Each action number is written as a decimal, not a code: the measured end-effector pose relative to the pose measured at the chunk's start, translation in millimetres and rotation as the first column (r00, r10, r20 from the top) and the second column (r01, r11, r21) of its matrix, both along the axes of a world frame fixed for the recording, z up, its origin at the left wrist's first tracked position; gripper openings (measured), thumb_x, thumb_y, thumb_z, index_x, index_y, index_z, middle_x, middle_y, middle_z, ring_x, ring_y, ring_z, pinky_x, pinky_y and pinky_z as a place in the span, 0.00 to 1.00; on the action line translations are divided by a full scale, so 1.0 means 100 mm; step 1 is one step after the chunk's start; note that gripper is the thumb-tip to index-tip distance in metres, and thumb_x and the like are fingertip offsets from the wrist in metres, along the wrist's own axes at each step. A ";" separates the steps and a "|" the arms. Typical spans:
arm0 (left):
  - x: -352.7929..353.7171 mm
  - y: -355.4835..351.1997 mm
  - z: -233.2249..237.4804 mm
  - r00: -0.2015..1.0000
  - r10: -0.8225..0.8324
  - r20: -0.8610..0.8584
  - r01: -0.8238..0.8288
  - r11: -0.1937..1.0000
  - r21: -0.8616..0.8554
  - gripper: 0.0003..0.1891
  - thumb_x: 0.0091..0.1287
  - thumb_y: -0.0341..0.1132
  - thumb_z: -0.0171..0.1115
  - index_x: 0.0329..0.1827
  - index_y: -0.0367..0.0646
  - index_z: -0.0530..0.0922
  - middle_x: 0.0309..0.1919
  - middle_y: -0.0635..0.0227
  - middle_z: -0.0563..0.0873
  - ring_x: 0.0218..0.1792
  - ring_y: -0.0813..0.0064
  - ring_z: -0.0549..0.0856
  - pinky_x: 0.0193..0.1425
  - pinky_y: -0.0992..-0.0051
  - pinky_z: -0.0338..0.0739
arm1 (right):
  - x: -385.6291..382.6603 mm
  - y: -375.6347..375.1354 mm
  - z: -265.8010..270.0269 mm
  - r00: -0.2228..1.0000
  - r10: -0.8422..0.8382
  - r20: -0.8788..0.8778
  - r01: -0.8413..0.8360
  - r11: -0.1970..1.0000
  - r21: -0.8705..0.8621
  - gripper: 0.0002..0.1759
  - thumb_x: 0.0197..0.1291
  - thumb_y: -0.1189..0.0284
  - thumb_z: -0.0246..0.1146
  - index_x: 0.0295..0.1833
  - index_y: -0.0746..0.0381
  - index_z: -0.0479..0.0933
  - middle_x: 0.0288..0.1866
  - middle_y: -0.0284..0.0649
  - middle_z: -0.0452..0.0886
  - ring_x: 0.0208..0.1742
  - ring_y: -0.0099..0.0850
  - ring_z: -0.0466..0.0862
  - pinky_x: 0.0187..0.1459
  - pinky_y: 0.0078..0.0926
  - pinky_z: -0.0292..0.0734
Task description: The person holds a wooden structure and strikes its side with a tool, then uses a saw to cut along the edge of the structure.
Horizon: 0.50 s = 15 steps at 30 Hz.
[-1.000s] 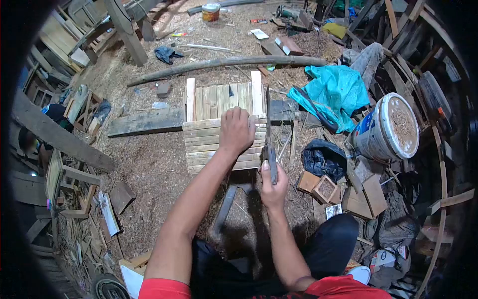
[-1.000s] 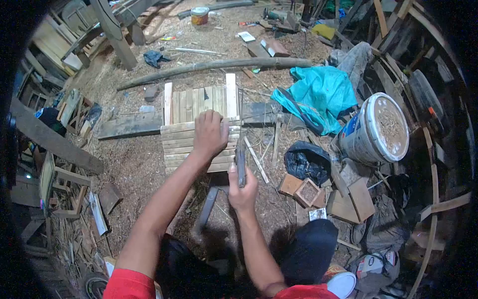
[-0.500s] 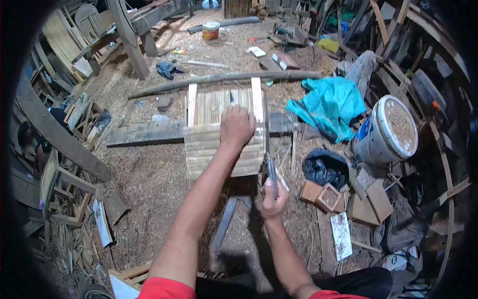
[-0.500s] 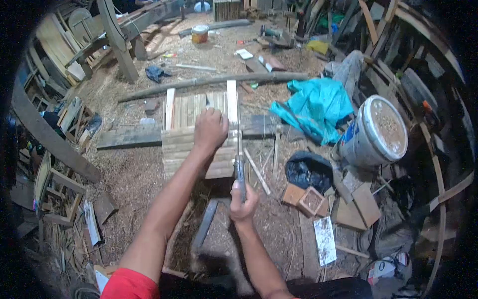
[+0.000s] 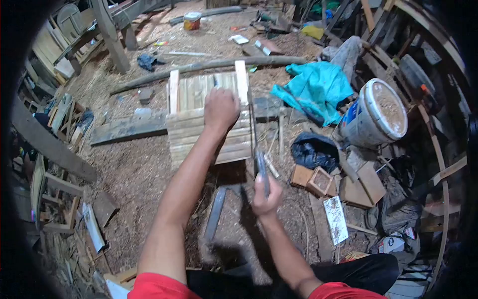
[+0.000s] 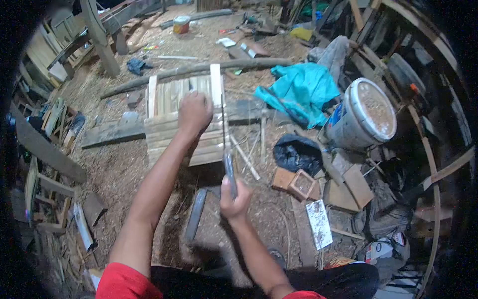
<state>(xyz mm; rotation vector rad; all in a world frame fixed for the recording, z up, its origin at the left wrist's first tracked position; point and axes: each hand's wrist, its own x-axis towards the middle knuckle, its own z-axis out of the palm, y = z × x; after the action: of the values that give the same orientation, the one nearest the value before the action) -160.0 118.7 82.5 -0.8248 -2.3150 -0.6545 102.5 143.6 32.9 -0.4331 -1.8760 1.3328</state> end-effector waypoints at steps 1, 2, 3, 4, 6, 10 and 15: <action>0.00 0.00 0.01 1.000 0.005 0.016 -0.006 1.000 0.006 0.14 0.65 0.38 0.58 0.28 0.37 0.84 0.33 0.52 0.86 0.42 0.54 0.83 0.50 0.55 0.77 | 0.04 0.01 -0.02 0.999 -0.026 -0.045 0.029 0.997 0.073 0.18 0.67 0.63 0.63 0.30 0.66 0.76 0.18 0.38 0.69 0.21 0.23 0.71 0.25 0.30 0.67; 0.00 0.02 0.04 1.000 0.007 0.025 -0.007 1.000 0.013 0.15 0.66 0.38 0.57 0.27 0.37 0.84 0.33 0.52 0.86 0.41 0.53 0.83 0.50 0.55 0.77 | 0.09 0.01 -0.05 0.999 -0.028 -0.023 0.029 0.998 0.046 0.18 0.67 0.62 0.63 0.31 0.67 0.77 0.18 0.38 0.69 0.22 0.23 0.72 0.25 0.29 0.68; -0.01 0.04 0.08 1.000 0.007 0.025 -0.008 1.000 0.025 0.16 0.66 0.38 0.57 0.26 0.36 0.84 0.31 0.51 0.86 0.40 0.53 0.84 0.50 0.55 0.77 | 0.12 0.01 -0.06 1.000 -0.028 0.004 0.028 1.000 0.015 0.18 0.67 0.62 0.63 0.32 0.67 0.78 0.18 0.38 0.70 0.22 0.23 0.73 0.26 0.29 0.69; 0.00 0.04 0.08 0.999 0.010 0.034 -0.011 1.000 0.027 0.16 0.66 0.38 0.57 0.25 0.36 0.83 0.30 0.51 0.86 0.39 0.52 0.84 0.49 0.55 0.78 | 0.09 0.02 -0.07 0.998 -0.013 0.058 0.015 0.999 -0.033 0.18 0.67 0.62 0.63 0.33 0.67 0.78 0.19 0.38 0.71 0.23 0.23 0.74 0.26 0.29 0.69; 0.01 0.05 0.09 1.000 0.011 0.016 -0.011 0.999 0.030 0.17 0.66 0.38 0.57 0.24 0.36 0.83 0.29 0.51 0.86 0.38 0.52 0.84 0.48 0.55 0.78 | -0.11 0.10 0.07 0.999 -0.010 0.038 0.012 0.999 -0.042 0.20 0.68 0.62 0.62 0.29 0.66 0.75 0.17 0.37 0.67 0.21 0.23 0.72 0.24 0.31 0.67; -0.03 0.05 0.07 1.000 0.008 -0.006 -0.008 0.999 0.042 0.17 0.67 0.37 0.56 0.24 0.36 0.84 0.28 0.50 0.86 0.37 0.51 0.84 0.48 0.55 0.78 | -0.13 0.14 0.16 0.998 0.020 0.053 -0.017 0.999 -0.049 0.22 0.69 0.61 0.61 0.26 0.65 0.72 0.16 0.37 0.66 0.21 0.23 0.70 0.24 0.32 0.64; 0.01 0.03 0.08 0.999 0.015 0.029 -0.017 0.998 0.055 0.17 0.65 0.36 0.55 0.25 0.35 0.85 0.30 0.48 0.87 0.38 0.50 0.85 0.48 0.54 0.79 | 0.18 -0.02 0.02 1.000 -0.003 0.017 0.004 0.997 -0.071 0.20 0.69 0.62 0.61 0.28 0.65 0.75 0.17 0.36 0.67 0.21 0.24 0.70 0.25 0.29 0.64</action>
<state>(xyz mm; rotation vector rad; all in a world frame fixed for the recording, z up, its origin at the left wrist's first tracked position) -158.9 122.0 90.2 -0.7756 -2.3156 -0.7240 120.5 141.2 35.1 -0.4849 -1.8446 1.4003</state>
